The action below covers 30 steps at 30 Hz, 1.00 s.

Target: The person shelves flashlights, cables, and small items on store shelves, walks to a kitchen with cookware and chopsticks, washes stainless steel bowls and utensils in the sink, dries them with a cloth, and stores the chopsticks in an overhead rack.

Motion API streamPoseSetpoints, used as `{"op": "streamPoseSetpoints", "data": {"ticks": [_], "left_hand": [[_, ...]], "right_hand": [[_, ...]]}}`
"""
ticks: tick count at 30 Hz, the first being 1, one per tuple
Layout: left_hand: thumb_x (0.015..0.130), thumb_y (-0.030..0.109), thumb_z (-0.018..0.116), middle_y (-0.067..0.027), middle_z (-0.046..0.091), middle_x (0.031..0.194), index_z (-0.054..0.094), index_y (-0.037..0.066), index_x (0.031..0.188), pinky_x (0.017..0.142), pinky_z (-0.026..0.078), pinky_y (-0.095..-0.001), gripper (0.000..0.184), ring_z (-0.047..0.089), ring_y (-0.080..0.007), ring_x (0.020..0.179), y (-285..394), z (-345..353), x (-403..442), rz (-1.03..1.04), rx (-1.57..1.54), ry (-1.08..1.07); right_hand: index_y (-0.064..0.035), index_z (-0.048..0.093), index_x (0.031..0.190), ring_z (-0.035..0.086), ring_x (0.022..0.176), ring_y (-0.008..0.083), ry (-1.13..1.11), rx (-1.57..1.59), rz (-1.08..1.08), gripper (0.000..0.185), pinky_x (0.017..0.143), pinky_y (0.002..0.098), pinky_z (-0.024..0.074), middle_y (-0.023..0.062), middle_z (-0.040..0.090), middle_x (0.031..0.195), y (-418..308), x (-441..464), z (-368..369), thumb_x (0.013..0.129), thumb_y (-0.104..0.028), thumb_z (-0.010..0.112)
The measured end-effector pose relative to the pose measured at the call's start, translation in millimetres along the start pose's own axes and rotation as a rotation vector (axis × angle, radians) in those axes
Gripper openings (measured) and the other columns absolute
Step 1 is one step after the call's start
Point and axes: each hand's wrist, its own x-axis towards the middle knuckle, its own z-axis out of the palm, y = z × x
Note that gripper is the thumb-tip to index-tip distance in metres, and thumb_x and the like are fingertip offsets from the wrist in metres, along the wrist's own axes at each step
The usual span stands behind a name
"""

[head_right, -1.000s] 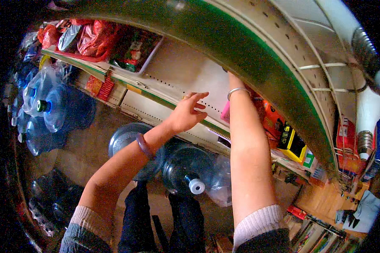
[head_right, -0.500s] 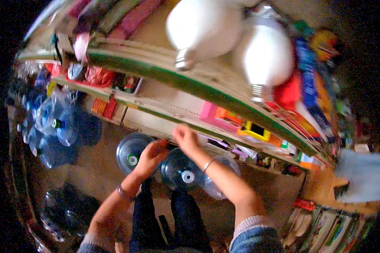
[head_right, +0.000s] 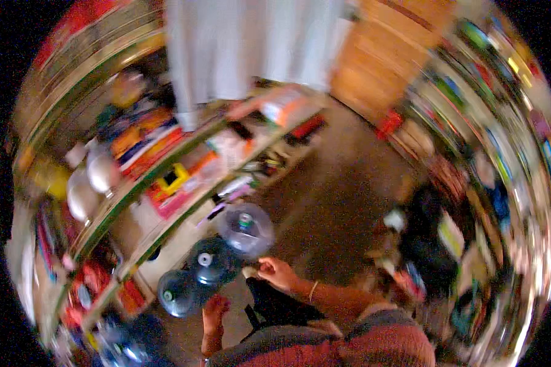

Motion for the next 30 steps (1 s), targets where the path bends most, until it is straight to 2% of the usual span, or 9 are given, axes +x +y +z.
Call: {"op": "streamPoseSetpoints", "data": {"ticks": [7, 10, 13, 16, 24, 25, 27, 28, 30], "left_hand": [[0.085, 0.006, 0.054, -0.0091, 0.059, 0.098, 0.051, 0.003, 0.119, 0.074, 0.047, -0.028, 0.034, 0.058, -0.0161, 0.085, 38, 106, -27, 0.183, 0.257, -0.344], [0.084, 0.006, 0.055, -0.0101, 0.059, 0.1, 0.051, 0.002, 0.119, 0.075, 0.047, -0.028, 0.036, 0.058, -0.0169, 0.086, 1, 141, -44, 0.136, 0.293, -0.489], [0.083, 0.009, 0.057, -0.01, 0.06, 0.098, 0.051, 0.001, 0.119, 0.075, 0.047, -0.0278, 0.037, 0.058, -0.0177, 0.086, -21, 194, -76, 0.069, 0.33, -0.644], [0.084, 0.01, 0.058, -0.0095, 0.06, 0.098, 0.051, 0.001, 0.119, 0.075, 0.047, -0.0279, 0.037, 0.058, -0.0176, 0.086, -40, 248, -102, 0.056, 0.395, -0.773], [0.086, 0.005, 0.055, -0.0093, 0.059, 0.102, 0.049, 0.002, 0.122, 0.079, 0.046, -0.0275, 0.036, 0.058, -0.017, 0.092, -117, 457, -192, 0.06, 0.579, -1.064], [0.086, 0.004, 0.055, -0.0093, 0.059, 0.102, 0.049, 0.002, 0.122, 0.08, 0.046, -0.0278, 0.037, 0.057, -0.0169, 0.093, -135, 493, -209, 0.051, 0.593, -1.101], [0.086, 0.004, 0.055, -0.0092, 0.058, 0.103, 0.049, 0.002, 0.122, 0.083, 0.045, -0.0279, 0.037, 0.057, -0.0167, 0.093, -173, 570, -252, 0.023, 0.669, -1.209], [0.085, 0.004, 0.055, -0.0091, 0.058, 0.104, 0.049, 0.001, 0.122, 0.084, 0.045, -0.028, 0.037, 0.057, -0.0166, 0.094, -191, 601, -275, 0.001, 0.722, -1.256], [0.085, 0.004, 0.056, -0.0096, 0.058, 0.105, 0.049, 0.002, 0.122, 0.084, 0.045, -0.0278, 0.037, 0.057, -0.0163, 0.094, -232, 666, -319, 0.016, 0.813, -1.426]], "right_hand": [[0.0007, 0.054, 0.113, 0.058, 0.072, 0.0128, 0.352, 0.226, 0.366, 0.033, 0.067, 0.0267, 0.049, 0.008, 0.063, 0.088, 61, -205, -45, 0.087, -0.019, 0.056], [0.0014, 0.054, 0.112, 0.058, 0.07, 0.0127, 0.434, 0.24, 0.425, 0.032, 0.066, 0.0265, 0.0491, 0.0082, 0.063, 0.088, 73, -275, -52, 0.087, -0.018, 0.055], [-0.0011, 0.057, 0.108, 0.062, 0.078, 0.0204, 0.626, 0.376, 0.397, 0.033, 0.071, 0.0326, 0.0488, 0.0116, 0.065, 0.089, 105, -328, -56, 0.084, -0.024, 0.058], [0.0013, 0.055, 0.111, 0.061, 0.068, 0.0145, 0.738, 0.424, 0.434, 0.031, 0.064, 0.0274, 0.0492, 0.0092, 0.065, 0.084, 121, -371, -86, 0.086, -0.017, 0.055], [-0.0013, 0.059, 0.105, 0.06, 0.072, 0.0124, 1.473, 0.272, 0.403, 0.025, 0.065, 0.0274, 0.0486, 0.0073, 0.065, 0.083, 247, -538, -234, 0.085, -0.015, 0.056], [-0.0022, 0.06, 0.103, 0.062, 0.079, 0.0197, 1.556, 0.268, 0.463, 0.024, 0.073, 0.03, 0.0487, 0.013, 0.065, 0.091, 258, -568, -261, 0.083, -0.015, 0.059], [-0.0025, 0.06, 0.1, 0.061, 0.078, 0.0204, 1.75, 0.16, 0.359, 0.021, 0.071, 0.0305, 0.0486, 0.0126, 0.064, 0.089, 320, -631, -310, 0.082, -0.013, 0.06], [-0.0024, 0.06, 0.101, 0.061, 0.077, 0.0214, 1.797, -0.042, 0.554, 0.021, 0.07, 0.0307, 0.0482, 0.012, 0.063, 0.088, 334, -666, -336, 0.082, -0.011, 0.061], [-0.0034, 0.057, 0.103, 0.058, 0.083, 0.0242, 1.917, -0.056, 0.519, 0.025, 0.072, 0.0333, 0.0467, 0.0118, 0.059, 0.094, 351, -734, -386, 0.08, -0.01, 0.062]]}}
